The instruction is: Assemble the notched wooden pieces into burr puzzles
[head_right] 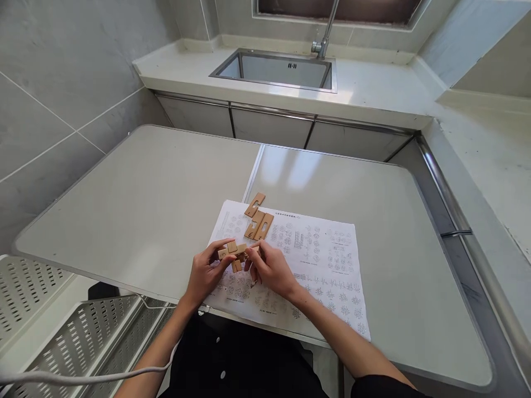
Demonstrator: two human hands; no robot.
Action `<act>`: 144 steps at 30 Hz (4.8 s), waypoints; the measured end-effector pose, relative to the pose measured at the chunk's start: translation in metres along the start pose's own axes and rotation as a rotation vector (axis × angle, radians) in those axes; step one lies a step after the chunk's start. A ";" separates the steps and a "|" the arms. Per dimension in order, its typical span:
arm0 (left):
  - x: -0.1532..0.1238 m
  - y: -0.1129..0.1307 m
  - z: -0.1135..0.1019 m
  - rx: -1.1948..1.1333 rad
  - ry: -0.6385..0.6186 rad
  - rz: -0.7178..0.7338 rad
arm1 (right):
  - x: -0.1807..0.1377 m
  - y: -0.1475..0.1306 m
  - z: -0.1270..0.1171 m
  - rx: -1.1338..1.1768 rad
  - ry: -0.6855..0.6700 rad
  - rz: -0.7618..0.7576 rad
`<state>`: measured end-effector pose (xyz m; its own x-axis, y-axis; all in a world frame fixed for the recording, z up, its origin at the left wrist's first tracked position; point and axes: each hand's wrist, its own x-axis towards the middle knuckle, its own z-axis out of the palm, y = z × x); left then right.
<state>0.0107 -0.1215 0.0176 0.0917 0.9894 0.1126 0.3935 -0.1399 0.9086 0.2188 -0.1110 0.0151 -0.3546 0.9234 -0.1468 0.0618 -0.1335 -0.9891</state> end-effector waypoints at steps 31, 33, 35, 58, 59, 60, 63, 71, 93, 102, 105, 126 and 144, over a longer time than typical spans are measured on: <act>-0.006 -0.003 0.006 0.202 0.078 0.135 | -0.004 0.018 0.003 -0.649 0.113 -0.360; -0.005 -0.003 0.005 0.203 0.065 0.136 | -0.004 0.018 0.003 -0.632 0.116 -0.358; -0.005 -0.004 0.005 0.172 0.029 0.144 | -0.004 0.018 0.003 -0.626 0.121 -0.355; -0.003 -0.004 0.007 0.186 -0.192 0.291 | -0.008 0.010 0.000 -0.429 0.134 -0.340; -0.003 -0.002 0.008 0.175 -0.201 0.287 | -0.008 0.011 0.000 -0.414 0.126 -0.337; -0.004 -0.001 0.008 0.165 -0.204 0.283 | -0.008 0.011 -0.001 -0.410 0.117 -0.336; -0.005 0.000 0.007 0.140 -0.161 0.259 | -0.008 0.013 -0.004 -0.405 0.091 -0.333; -0.003 0.001 0.002 0.004 -0.092 0.206 | 0.001 0.006 -0.007 -0.301 0.012 -0.258; -0.004 0.003 0.006 -0.130 -0.162 0.120 | 0.010 0.005 -0.020 0.398 0.025 0.029; -0.001 0.008 0.005 -0.100 -0.179 0.088 | 0.024 -0.013 -0.070 0.943 0.386 -0.042; -0.001 0.008 0.004 -0.093 -0.185 0.084 | 0.026 -0.009 -0.084 0.977 0.609 -0.096; -0.002 0.007 0.004 -0.080 -0.220 0.094 | 0.029 0.008 -0.118 0.945 0.946 -0.115; -0.001 0.011 0.005 -0.068 -0.213 0.071 | 0.022 0.007 -0.047 0.317 0.507 -0.111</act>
<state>0.0193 -0.1239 0.0261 0.3111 0.9455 0.0966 0.3175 -0.1992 0.9271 0.2555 -0.0742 0.0052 0.1502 0.9839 -0.0966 -0.2590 -0.0551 -0.9643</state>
